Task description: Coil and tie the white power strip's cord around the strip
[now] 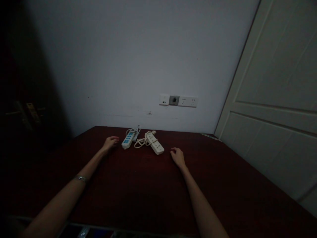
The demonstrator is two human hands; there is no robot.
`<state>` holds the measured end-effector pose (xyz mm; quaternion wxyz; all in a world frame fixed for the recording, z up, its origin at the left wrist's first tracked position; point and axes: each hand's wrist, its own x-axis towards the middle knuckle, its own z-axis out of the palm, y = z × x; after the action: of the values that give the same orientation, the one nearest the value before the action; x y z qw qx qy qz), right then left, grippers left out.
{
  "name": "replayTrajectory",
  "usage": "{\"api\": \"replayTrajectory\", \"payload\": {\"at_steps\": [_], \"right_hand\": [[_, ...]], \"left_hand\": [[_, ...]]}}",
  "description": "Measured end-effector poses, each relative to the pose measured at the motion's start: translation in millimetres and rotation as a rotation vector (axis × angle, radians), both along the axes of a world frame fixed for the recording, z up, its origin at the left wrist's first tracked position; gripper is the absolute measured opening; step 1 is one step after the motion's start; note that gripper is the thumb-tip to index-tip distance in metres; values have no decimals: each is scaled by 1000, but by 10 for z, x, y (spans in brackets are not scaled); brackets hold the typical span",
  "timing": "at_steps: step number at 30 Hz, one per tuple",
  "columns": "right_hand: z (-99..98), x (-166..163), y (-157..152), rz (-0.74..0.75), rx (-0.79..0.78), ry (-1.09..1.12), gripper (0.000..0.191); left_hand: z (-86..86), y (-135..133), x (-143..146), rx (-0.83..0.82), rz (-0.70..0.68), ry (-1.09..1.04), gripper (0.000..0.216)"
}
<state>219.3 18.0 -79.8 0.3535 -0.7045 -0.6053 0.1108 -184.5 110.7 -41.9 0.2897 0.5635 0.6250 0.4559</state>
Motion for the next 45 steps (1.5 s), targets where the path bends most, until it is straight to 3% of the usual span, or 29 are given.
{"api": "replayTrajectory", "payload": {"at_steps": [6,13,28,45], "right_hand": [[-1,4,5,46,-6,-22,29],[57,-35,-59,74,-28,-50,28],[7,-6,-43,97,-15,-99,28],[-75,55,-18,111,13,-135,16]], "left_hand": [[-196,-30,-12,-3,26,-16,25],[-312,-52,13,42,8,130,23],[-359,-55,-15,94,-38,256,25],[-440,-4,-83,141,-44,94,27]]}}
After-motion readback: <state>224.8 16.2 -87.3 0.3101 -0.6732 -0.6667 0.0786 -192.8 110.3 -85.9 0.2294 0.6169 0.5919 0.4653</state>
